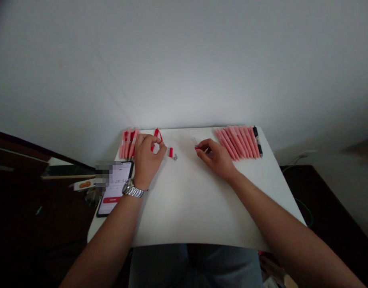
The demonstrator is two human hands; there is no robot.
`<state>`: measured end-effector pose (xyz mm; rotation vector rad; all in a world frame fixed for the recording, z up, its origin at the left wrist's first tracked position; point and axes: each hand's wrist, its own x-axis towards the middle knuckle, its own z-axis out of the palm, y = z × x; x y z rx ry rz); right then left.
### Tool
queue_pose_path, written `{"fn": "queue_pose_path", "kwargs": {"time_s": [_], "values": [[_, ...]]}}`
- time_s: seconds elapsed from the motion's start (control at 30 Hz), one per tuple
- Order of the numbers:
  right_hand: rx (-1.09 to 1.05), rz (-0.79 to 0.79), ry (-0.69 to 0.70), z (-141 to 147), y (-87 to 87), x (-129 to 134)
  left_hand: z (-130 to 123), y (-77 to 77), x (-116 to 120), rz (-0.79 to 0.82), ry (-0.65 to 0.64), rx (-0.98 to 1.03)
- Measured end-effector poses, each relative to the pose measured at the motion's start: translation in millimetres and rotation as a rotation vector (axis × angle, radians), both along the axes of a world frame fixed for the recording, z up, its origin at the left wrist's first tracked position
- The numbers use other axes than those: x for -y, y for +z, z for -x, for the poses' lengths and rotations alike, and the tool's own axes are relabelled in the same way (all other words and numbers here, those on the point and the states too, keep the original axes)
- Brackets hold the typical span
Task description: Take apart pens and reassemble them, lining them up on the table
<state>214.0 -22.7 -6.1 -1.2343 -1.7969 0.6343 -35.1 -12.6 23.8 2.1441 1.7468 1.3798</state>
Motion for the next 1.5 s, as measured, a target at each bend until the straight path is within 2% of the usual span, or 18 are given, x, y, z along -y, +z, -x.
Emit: {"fn": "queue_pose_path", "kwargs": {"time_s": [0.2,0.43,0.57,0.8,1.03,1.5], "values": [[0.009,-0.014,0.017,-1,-0.8,0,-3,-8.6,-4,0.004,-0.144,0.244],[0.028,-0.057,0.057,-1,-1.3,0,-12,-8.0,-1,0.171,-0.307,0.608],[0.044,-0.071,0.066,0,0.7,0,-14,-9.1,0,0.225,-0.362,0.744],[0.067,-0.067,0.084,1,1.6,1,-15,-11.9,-2,0.238,-0.363,0.822],[0.103,-0.079,0.095,1,2.1,1,-16,-11.3,0,0.257,-0.423,0.891],[0.138,-0.104,0.122,1,4.0,0,-18,-4.2,4,0.268,-0.442,0.907]]}}
